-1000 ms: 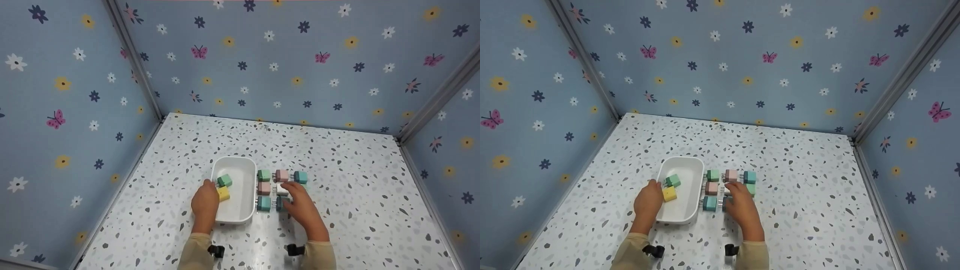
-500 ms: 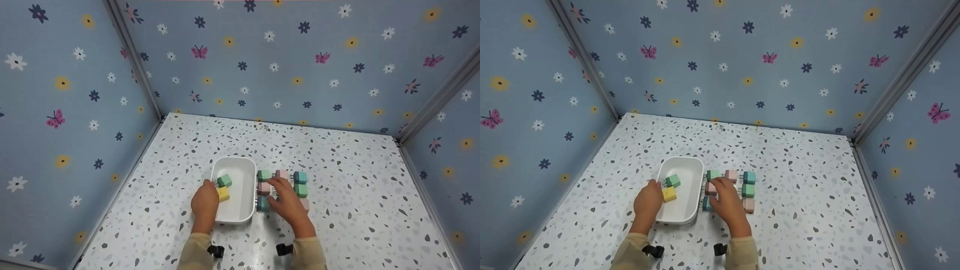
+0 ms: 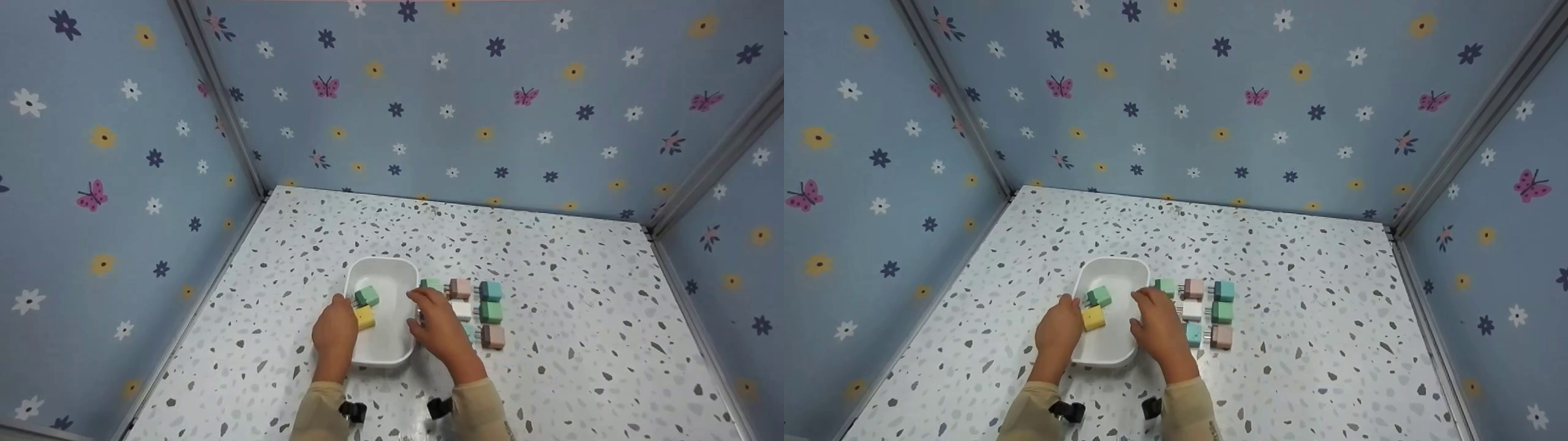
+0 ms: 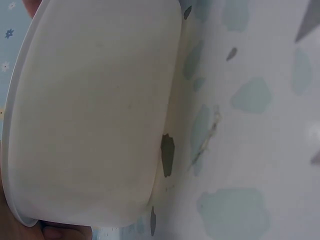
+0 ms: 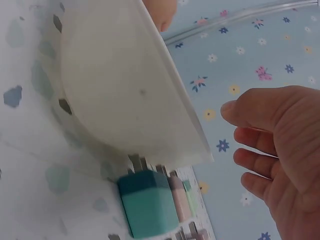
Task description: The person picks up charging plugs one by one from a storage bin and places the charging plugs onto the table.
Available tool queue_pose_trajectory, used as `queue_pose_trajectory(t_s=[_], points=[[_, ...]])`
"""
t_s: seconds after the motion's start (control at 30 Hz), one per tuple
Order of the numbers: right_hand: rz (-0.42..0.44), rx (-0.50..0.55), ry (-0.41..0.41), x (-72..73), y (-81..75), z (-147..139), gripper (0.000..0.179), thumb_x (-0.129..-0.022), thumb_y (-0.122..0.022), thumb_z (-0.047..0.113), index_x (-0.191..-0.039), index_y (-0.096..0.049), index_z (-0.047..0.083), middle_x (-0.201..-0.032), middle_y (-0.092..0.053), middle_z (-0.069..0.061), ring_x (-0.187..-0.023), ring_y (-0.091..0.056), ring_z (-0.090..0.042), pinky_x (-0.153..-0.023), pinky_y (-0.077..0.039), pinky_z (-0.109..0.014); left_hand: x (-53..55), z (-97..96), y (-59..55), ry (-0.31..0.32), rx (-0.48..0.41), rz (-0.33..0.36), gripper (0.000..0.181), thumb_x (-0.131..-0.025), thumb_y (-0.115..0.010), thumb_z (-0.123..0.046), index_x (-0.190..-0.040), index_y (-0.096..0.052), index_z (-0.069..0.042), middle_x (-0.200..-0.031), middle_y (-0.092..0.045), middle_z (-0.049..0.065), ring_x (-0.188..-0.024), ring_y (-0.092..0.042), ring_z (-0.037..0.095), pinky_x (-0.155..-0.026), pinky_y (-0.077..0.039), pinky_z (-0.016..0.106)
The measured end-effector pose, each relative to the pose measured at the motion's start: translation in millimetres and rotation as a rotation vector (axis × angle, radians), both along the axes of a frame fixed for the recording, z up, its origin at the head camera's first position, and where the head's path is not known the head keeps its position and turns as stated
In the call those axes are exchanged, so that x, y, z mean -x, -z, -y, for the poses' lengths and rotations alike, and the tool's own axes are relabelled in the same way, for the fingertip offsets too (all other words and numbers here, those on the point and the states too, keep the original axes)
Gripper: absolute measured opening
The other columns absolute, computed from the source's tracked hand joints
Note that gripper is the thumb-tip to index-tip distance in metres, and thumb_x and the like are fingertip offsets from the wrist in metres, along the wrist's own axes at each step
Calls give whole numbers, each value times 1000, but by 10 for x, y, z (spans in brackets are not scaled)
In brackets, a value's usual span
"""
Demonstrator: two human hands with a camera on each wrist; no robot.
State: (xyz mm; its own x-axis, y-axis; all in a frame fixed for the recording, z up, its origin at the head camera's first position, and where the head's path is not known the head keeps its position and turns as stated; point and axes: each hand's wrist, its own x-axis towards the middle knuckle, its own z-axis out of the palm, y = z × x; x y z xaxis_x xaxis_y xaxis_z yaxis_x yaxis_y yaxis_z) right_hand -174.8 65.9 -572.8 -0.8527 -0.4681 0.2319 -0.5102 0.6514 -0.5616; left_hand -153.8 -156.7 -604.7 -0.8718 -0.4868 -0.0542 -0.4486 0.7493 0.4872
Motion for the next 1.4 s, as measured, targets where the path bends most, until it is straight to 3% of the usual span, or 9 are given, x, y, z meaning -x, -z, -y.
queue_pose_trajectory(t_s=[0.13,0.4,0.67,0.93,1.2,1.4], points=[[-8,-8,-27,-18,16,131,50,-92,-77,18,-139,-61,12,-140,-57,-5,-133,-54,-24,-111,-44,-43,-4,-9,10,1,13,-19,32,-111,-42,-30,-109,-62,-5,-79,-68,12,-62,-60,22,-54,-47,41],[-110,-1,-93,-53,106,395,46,-92,-76,14,-135,-63,10,-135,-61,-6,-128,-57,-24,-106,-47,-42,-34,-22,23,3,33,-65,31,-110,-44,-30,-108,-63,-4,-85,-72,16,-74,-71,32,-61,-52,49],[-129,24,-138,7,174,648,41,-90,-74,9,-131,-66,8,-131,-63,-6,-125,-58,-23,-107,-45,-38,-12,-7,31,3,68,-111,29,-110,-47,-28,-102,-62,-4,-81,-71,17,-70,-70,35,-57,-51,49],[-84,-71,-153,35,230,795,39,-92,-67,7,-131,-66,7,-130,-63,-4,-125,-58,-20,-110,-44,-35,-31,0,43,5,73,-96,29,-109,-48,-30,-99,-61,-5,-77,-69,14,-66,-68,31,-54,-49,46],[-115,-139,-206,94,285,861,33,-101,-59,15,-133,-64,8,-128,-64,-2,-121,-60,-18,-108,-45,-32,-39,-16,53,20,52,-110,31,-110,-47,-30,-98,-61,-5,-77,-68,14,-68,-69,35,-55,-49,48],[-165,-229,-249,96,338,900,34,-101,-61,18,-133,-63,8,-127,-63,-2,-119,-59,-17,-108,-44,-32,-35,-1,58,35,31,-90,32,-110,-45,-32,-99,-61,-6,-77,-67,13,-64,-65,29,-54,-46,44]])
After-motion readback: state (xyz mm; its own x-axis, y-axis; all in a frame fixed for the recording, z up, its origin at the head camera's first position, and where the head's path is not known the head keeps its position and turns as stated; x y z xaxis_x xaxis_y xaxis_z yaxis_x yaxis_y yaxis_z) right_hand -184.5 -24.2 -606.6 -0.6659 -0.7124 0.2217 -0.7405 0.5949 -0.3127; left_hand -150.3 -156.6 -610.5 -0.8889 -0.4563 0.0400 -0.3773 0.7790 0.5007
